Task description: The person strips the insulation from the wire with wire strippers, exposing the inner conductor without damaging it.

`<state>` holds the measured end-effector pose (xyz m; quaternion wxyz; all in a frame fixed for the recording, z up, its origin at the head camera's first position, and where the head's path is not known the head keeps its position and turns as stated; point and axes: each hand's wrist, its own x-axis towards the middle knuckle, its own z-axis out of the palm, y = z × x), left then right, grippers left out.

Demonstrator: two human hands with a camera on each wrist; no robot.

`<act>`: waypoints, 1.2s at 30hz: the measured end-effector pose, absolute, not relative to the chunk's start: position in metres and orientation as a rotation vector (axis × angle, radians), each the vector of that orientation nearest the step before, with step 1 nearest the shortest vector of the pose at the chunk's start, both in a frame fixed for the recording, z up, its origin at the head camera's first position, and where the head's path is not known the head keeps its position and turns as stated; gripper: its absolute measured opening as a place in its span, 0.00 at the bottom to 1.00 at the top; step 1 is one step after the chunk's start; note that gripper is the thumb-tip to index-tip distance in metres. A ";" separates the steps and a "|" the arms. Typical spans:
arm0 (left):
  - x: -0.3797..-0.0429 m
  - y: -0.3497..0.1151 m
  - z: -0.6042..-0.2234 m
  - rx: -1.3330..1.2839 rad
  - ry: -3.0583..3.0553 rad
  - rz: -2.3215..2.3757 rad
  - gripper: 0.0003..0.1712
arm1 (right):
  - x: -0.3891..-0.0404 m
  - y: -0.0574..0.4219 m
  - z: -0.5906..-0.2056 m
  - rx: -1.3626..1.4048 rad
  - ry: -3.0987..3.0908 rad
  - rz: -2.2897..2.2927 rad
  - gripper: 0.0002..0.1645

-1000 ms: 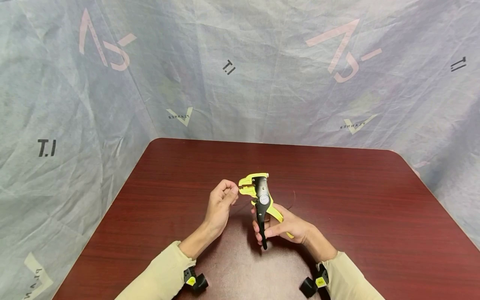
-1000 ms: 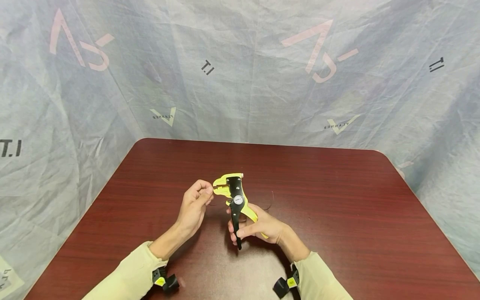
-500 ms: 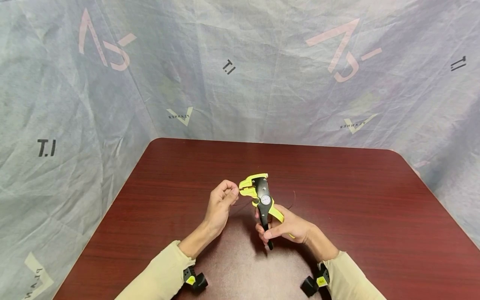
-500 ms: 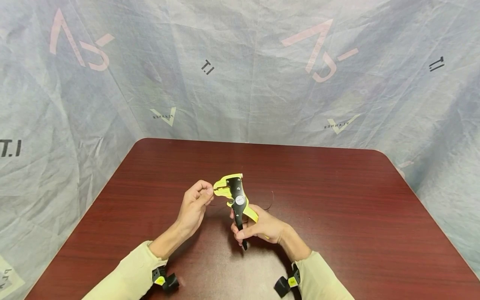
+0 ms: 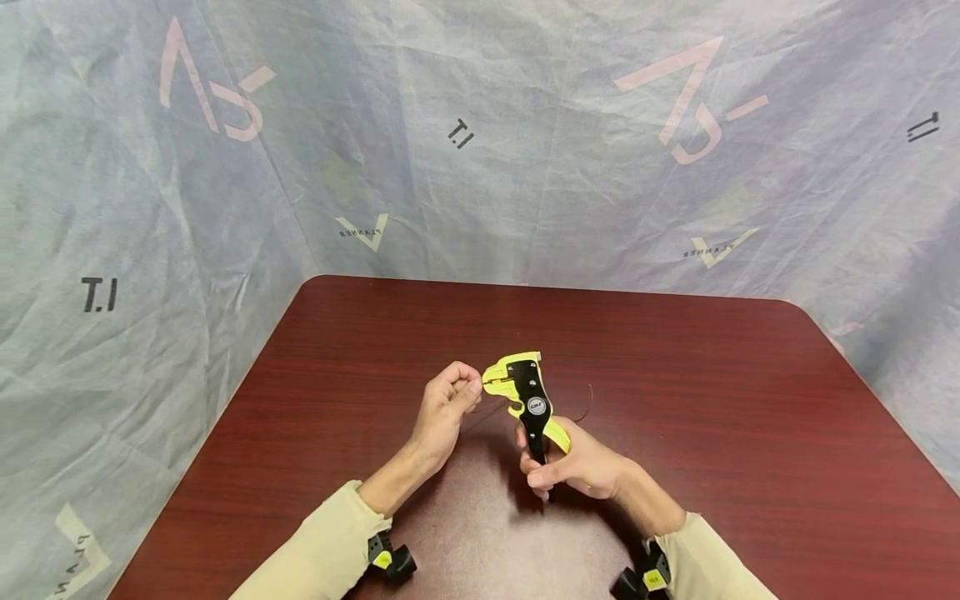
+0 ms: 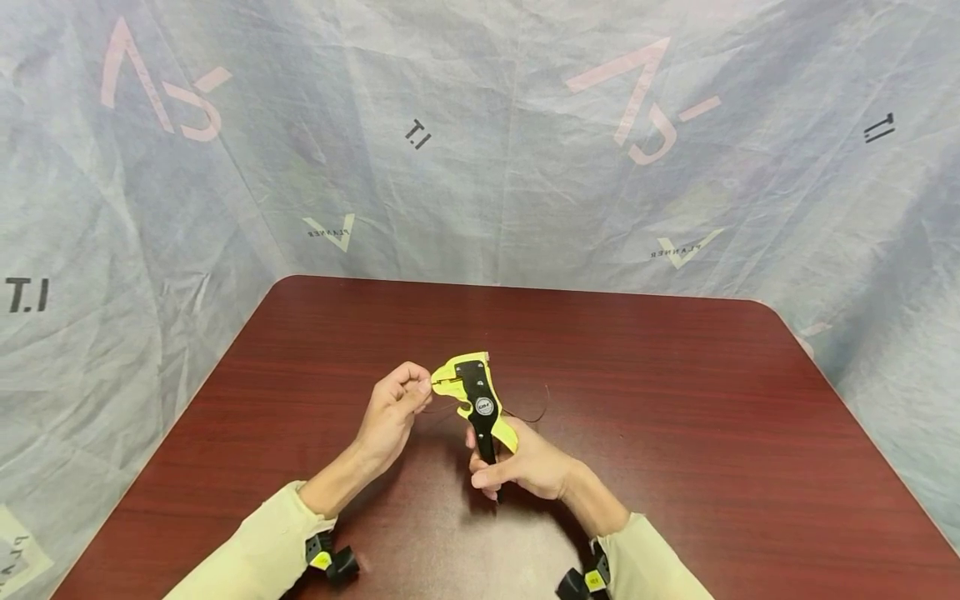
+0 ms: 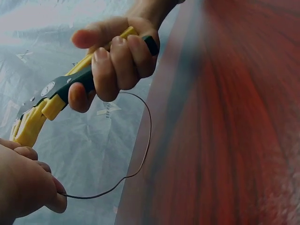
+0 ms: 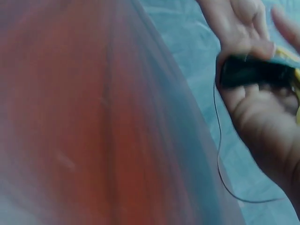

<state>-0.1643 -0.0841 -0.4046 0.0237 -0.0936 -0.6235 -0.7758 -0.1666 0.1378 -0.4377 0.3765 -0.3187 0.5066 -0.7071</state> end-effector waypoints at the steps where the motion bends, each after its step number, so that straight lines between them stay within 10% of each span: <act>1: -0.164 -0.084 -0.405 -0.287 -1.933 -2.398 0.04 | -0.165 0.137 -0.438 -0.806 1.326 -1.818 0.17; 16: -0.167 -0.085 -0.406 -0.220 -1.971 -2.381 0.06 | -0.149 0.122 -0.428 -0.398 1.497 -1.871 0.18; 36: -0.168 -0.086 -0.404 -0.206 -1.933 -2.356 0.08 | -0.153 0.130 -0.429 -0.556 1.378 -1.880 0.10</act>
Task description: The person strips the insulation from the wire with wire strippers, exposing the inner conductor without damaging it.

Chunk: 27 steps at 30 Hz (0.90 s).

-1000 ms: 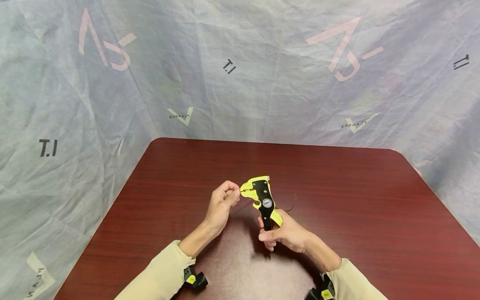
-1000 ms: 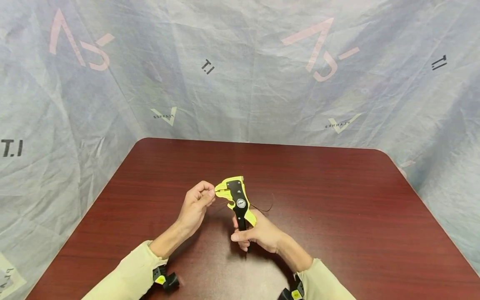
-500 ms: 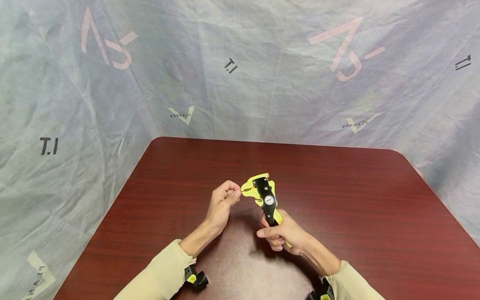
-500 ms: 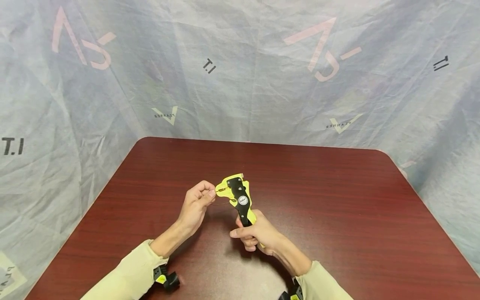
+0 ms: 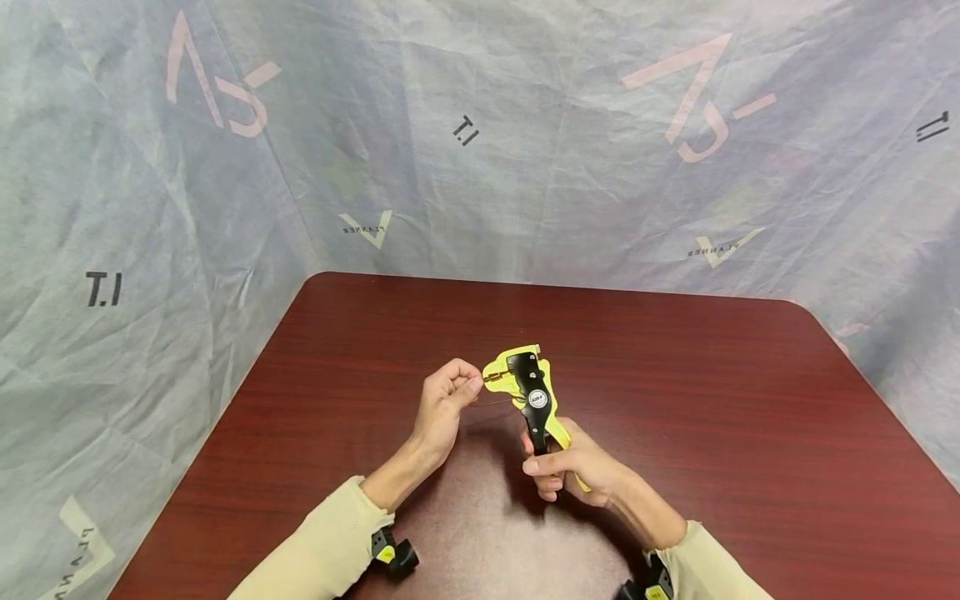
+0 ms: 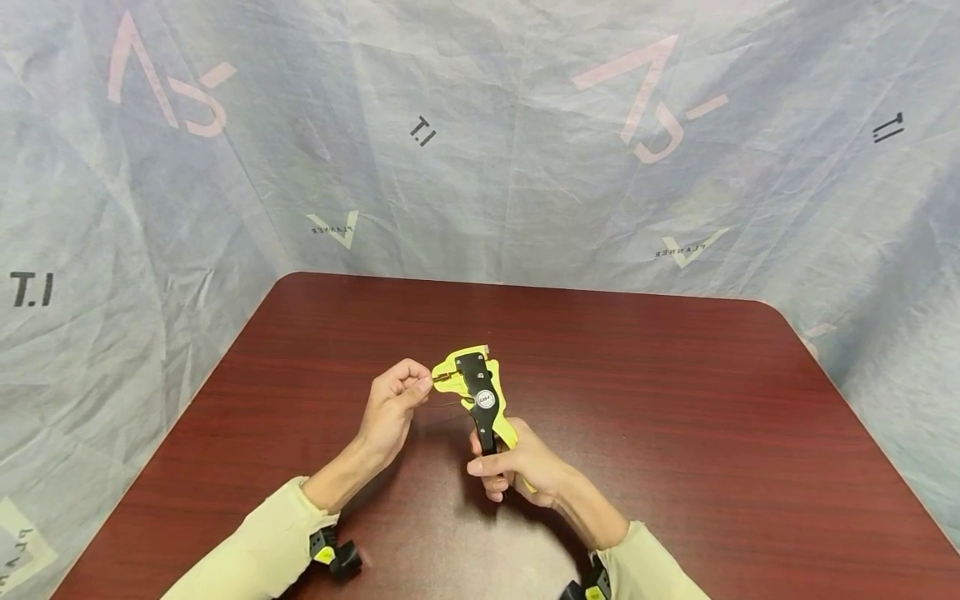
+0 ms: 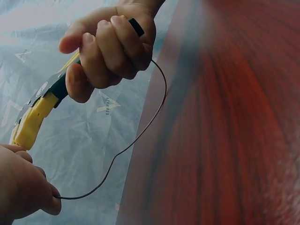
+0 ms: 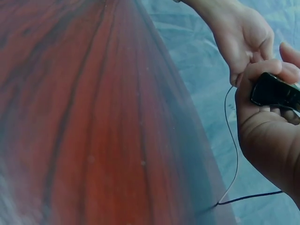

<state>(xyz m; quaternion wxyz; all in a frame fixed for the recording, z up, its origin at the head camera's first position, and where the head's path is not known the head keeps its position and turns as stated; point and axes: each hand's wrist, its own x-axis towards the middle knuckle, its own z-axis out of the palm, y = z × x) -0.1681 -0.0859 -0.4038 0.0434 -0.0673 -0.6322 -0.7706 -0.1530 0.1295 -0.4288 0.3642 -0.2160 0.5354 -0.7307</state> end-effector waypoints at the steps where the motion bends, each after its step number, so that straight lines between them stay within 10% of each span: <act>1: -0.168 -0.086 -0.404 -0.207 -1.928 -2.356 0.09 | -0.153 0.130 -0.429 -0.568 1.373 -1.879 0.10; 27: -0.167 -0.087 -0.404 -0.234 -1.958 -2.350 0.09 | -0.155 0.137 -0.433 -0.683 1.330 -1.883 0.09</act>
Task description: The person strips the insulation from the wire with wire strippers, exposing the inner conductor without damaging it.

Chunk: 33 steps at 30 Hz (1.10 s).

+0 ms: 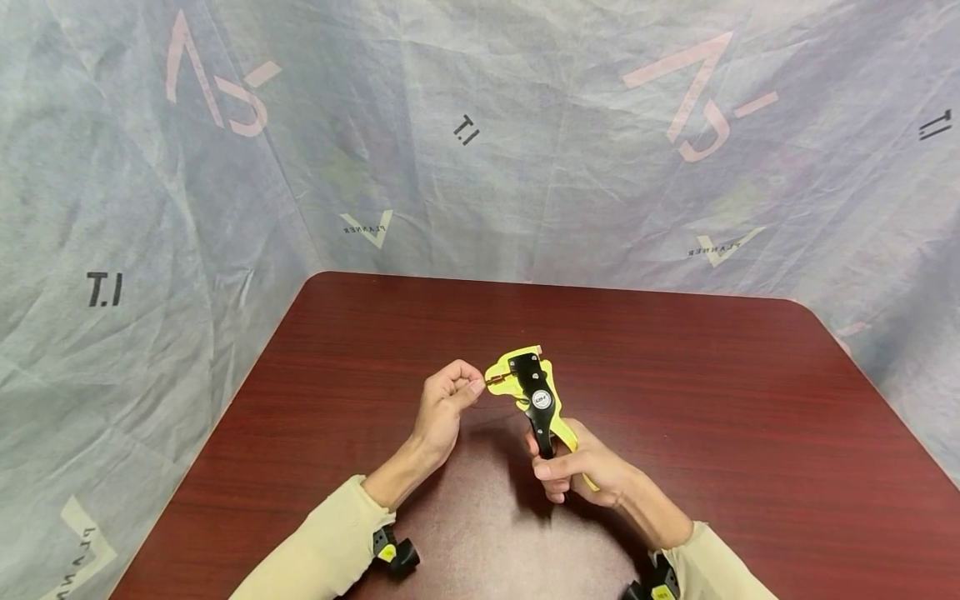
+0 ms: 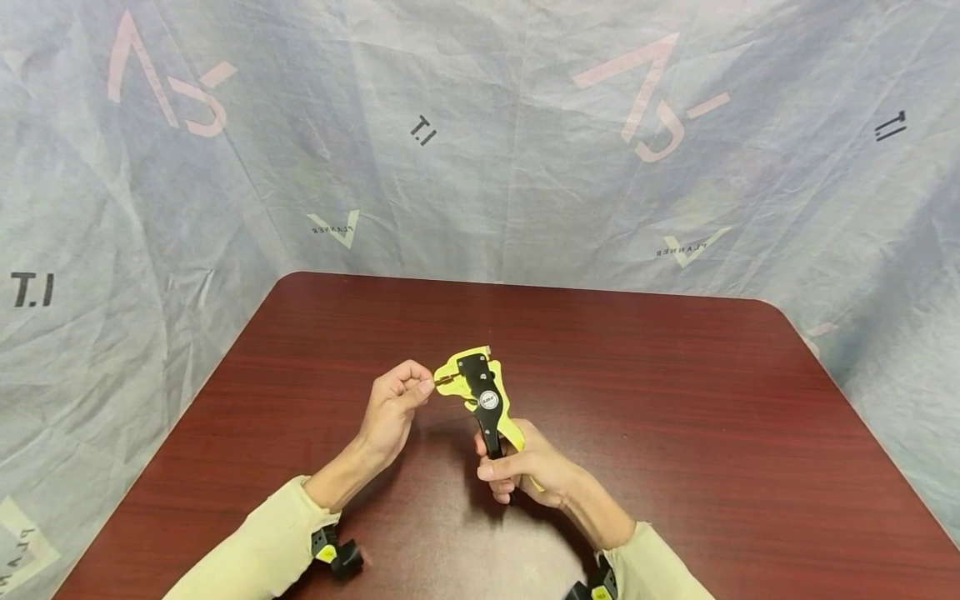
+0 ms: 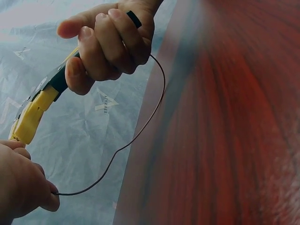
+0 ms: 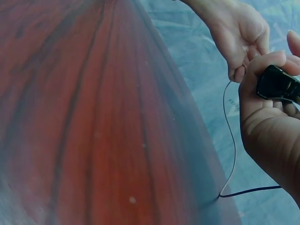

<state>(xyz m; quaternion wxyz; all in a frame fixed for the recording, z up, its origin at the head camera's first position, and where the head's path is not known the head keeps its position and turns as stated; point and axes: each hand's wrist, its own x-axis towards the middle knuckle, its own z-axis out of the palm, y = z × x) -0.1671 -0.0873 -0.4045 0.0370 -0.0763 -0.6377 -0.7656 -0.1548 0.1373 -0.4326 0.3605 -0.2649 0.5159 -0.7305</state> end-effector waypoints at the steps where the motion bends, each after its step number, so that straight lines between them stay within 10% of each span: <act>1: -0.167 -0.087 -0.404 -0.235 -1.955 -2.353 0.09 | -0.155 0.138 -0.432 -0.682 1.329 -1.882 0.09; 33: -0.181 -0.126 -0.419 -0.078 -1.880 -2.312 0.10 | -0.172 0.189 -0.424 -0.644 1.195 -2.011 0.19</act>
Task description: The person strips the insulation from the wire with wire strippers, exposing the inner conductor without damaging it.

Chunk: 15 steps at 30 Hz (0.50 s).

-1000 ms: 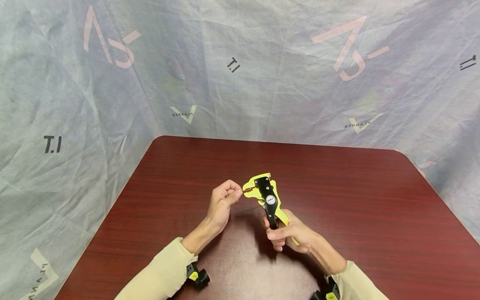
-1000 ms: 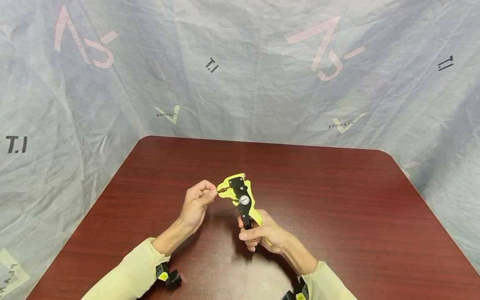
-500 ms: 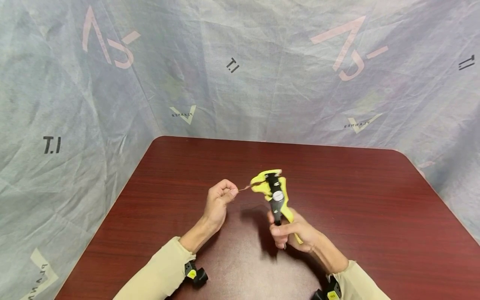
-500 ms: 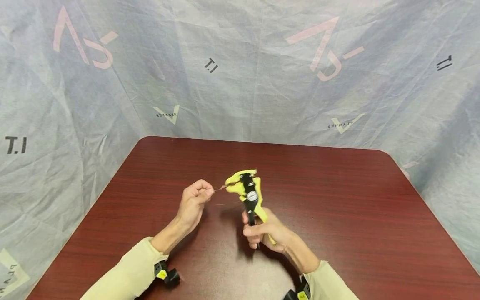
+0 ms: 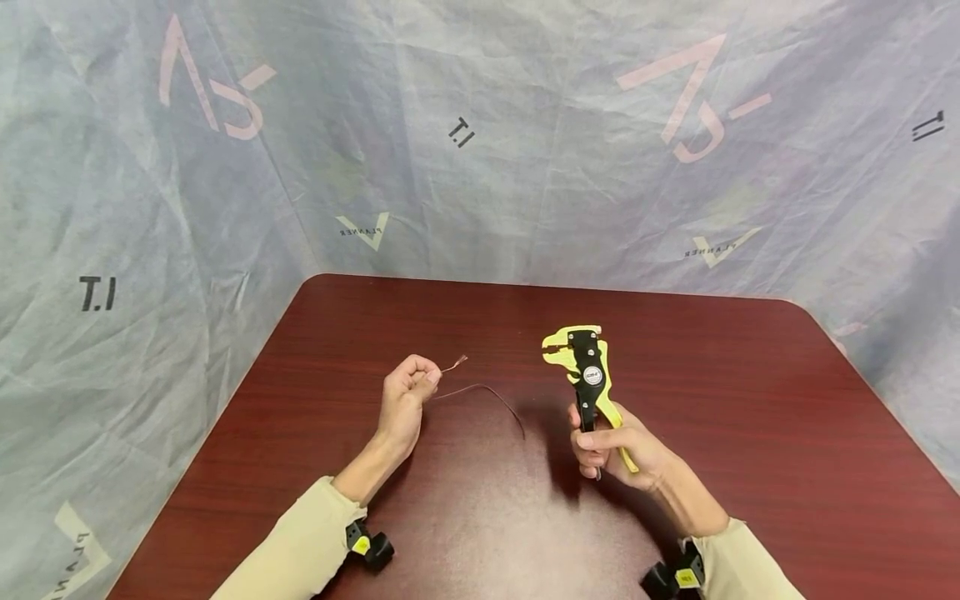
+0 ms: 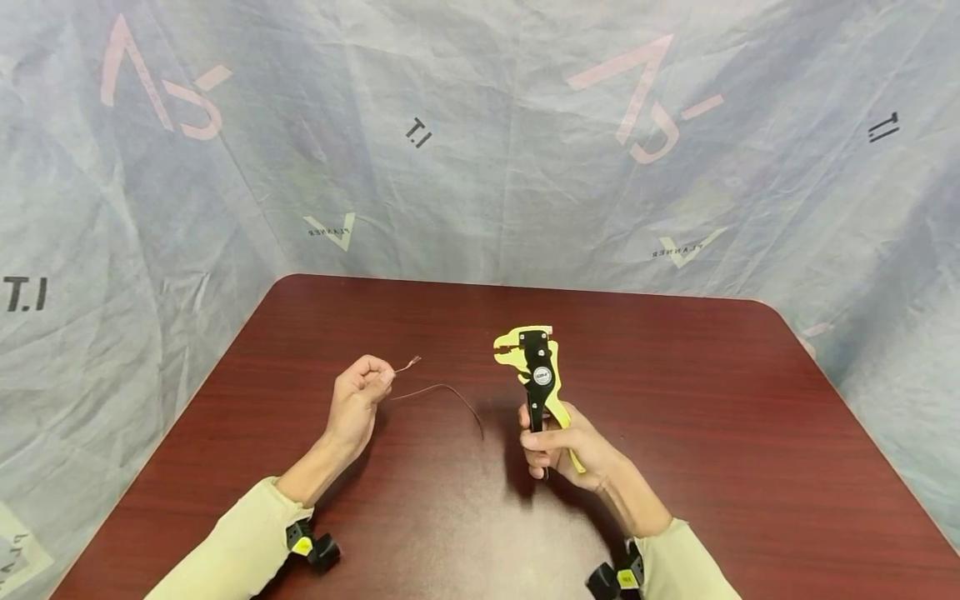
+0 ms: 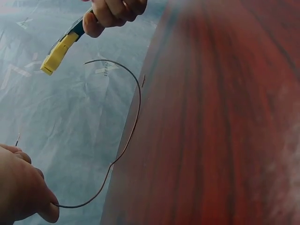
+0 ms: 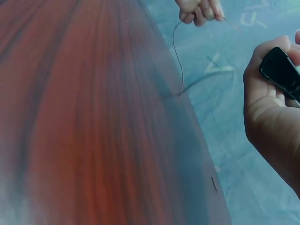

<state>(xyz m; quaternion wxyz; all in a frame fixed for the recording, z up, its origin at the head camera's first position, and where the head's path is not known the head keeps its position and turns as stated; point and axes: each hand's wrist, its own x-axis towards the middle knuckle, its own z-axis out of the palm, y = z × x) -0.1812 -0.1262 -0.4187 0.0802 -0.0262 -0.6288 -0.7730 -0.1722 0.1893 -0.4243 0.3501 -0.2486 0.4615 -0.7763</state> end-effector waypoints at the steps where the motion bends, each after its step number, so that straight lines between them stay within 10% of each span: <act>1: -0.181 -0.127 -0.419 -0.085 -1.885 -2.302 0.09 | -0.172 0.191 -0.424 -0.636 1.190 -2.012 0.20; 15: -0.175 -0.140 -0.428 -0.161 -2.038 -2.097 0.03 | -0.174 0.227 -0.427 -0.596 1.147 -2.033 0.24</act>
